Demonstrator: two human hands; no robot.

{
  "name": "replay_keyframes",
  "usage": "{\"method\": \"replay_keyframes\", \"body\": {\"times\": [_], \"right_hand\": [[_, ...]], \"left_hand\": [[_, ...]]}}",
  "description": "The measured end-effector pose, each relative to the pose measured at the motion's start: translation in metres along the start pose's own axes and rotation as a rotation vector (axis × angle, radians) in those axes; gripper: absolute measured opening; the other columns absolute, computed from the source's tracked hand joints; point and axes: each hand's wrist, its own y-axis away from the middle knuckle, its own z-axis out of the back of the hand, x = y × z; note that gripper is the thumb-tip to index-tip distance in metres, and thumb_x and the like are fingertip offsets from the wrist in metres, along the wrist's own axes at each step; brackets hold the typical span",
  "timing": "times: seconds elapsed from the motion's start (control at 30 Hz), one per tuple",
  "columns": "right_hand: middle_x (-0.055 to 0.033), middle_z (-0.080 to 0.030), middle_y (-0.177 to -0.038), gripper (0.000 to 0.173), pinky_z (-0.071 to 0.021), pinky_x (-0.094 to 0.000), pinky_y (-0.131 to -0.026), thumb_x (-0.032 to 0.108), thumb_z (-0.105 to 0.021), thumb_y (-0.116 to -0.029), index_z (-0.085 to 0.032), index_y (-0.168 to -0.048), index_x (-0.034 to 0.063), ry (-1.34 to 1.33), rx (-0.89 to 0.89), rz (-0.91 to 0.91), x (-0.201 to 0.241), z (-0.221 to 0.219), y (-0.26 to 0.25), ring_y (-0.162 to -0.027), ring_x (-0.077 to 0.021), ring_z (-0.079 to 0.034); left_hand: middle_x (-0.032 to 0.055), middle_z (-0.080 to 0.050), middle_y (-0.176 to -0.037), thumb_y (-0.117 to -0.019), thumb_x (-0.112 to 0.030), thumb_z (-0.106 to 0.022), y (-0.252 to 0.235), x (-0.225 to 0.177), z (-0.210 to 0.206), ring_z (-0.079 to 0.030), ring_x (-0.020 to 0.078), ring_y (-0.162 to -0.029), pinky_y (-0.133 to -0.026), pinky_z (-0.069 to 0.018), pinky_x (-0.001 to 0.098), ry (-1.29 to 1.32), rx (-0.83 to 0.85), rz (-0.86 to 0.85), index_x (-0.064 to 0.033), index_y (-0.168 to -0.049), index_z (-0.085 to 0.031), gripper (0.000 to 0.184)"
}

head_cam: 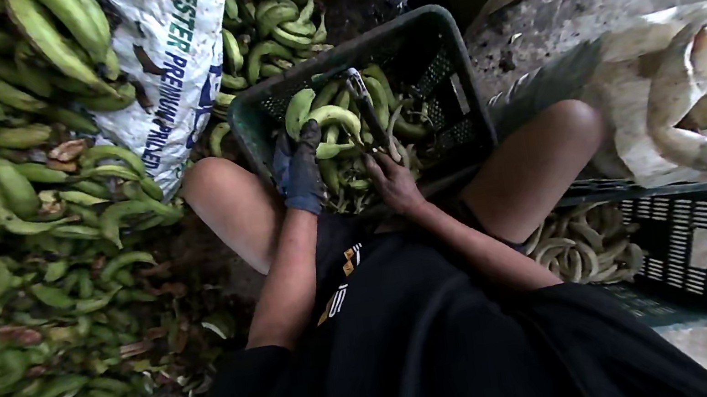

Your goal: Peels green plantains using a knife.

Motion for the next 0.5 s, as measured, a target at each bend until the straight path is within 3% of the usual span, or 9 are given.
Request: {"method": "replay_keyframes", "body": {"times": [0.03,0.2,0.3,0.37,0.4,0.47,0.5], "right_hand": [[-0.0177,-0.072,-0.101,0.05,-0.0569,-0.0532,-0.088,0.046,-0.038,-0.1109,-0.063,-0.128,0.0058,0.025,0.012,-0.007,-0.001,-0.003,-0.001,-0.094,-0.03,-0.071],[-0.0183,-0.071,-0.098,0.051,-0.0566,-0.0564,-0.085,0.046,-0.037,-0.1111,-0.062,-0.127,0.0056,0.068,0.032,-0.004,0.01,-0.002,-0.009,-0.092,-0.0335,-0.071],[-0.0115,-0.066,-0.081,0.043,-0.0581,-0.0438,-0.069,0.037,-0.04,-0.1113,-0.063,-0.115,0.0005,-0.023,-0.123,0.29,0.024,-0.001,-0.003,-0.073,-0.0221,-0.067],[-0.0089,-0.064,-0.078,0.042,-0.058,-0.0392,-0.062,0.033,-0.039,-0.1113,-0.062,-0.115,-0.0016,-0.026,-0.197,0.436,0.029,-0.002,0.001,-0.067,-0.0185,-0.065],[-0.0117,-0.066,-0.08,0.044,-0.059,-0.043,-0.064,0.035,-0.038,-0.1113,-0.061,-0.118,-0.0014,0.048,-0.186,0.369,0.022,-0.005,0.001,-0.07,-0.0229,-0.068],[-0.0239,-0.071,-0.106,0.053,-0.057,-0.06,-0.087,0.043,-0.035,-0.1119,-0.058,-0.136,0.0021,0.145,-0.01,-0.061,-0.001,-0.005,-0.007,-0.099,-0.0394,-0.072],[-0.0257,-0.07,-0.115,0.055,-0.054,-0.0633,-0.093,0.046,-0.034,-0.1117,-0.057,-0.138,0.0036,0.139,0.023,-0.227,-0.012,-0.003,-0.012,-0.108,-0.0421,-0.069]], "left_hand": [[0.0004,-0.065,-0.134,-0.0899,-0.057,-0.071,0.0,-0.001,0.001,-0.061,0.0113,-0.124,-0.107,-0.0515,0.0398,-0.03,-0.007,0.003,-0.02,-0.141,-0.059,0.064],[0.0024,-0.067,-0.13,-0.0896,-0.037,-0.077,0.005,0.002,-0.003,-0.063,0.0135,-0.121,-0.103,-0.0547,0.0395,0.06,0.043,0.031,-0.0145,-0.137,-0.061,0.055],[-0.0004,-0.07,-0.124,-0.0895,-0.039,-0.076,0.003,0.005,-0.005,-0.065,0.0114,-0.117,-0.102,-0.0551,0.0391,-0.007,0.025,-0.023,-0.0164,-0.131,-0.065,0.049],[0.0006,-0.071,-0.121,-0.0898,-0.036,-0.077,0.002,0.004,-0.007,-0.066,0.012,-0.114,-0.101,-0.0564,0.0391,0.018,-0.006,-0.063,-0.0136,-0.129,-0.066,0.046],[0.0007,-0.071,-0.121,-0.0897,-0.036,-0.077,0.003,0.003,-0.007,-0.067,0.0119,-0.114,-0.1,-0.0567,0.0388,0.033,-0.016,-0.064,-0.0134,-0.129,-0.066,0.047],[0.0023,-0.072,-0.119,-0.0901,-0.036,-0.078,0.006,-0.001,-0.008,-0.069,0.0141,-0.11,-0.095,-0.0601,0.0393,0.099,-0.021,-0.076,-0.0129,-0.128,-0.067,0.046],[0.0018,-0.072,-0.119,-0.0909,-0.037,-0.077,0.007,-0.004,-0.006,-0.069,0.0138,-0.11,-0.094,-0.0602,0.0388,0.107,-0.023,-0.083,-0.0139,-0.128,-0.066,0.045]]}}
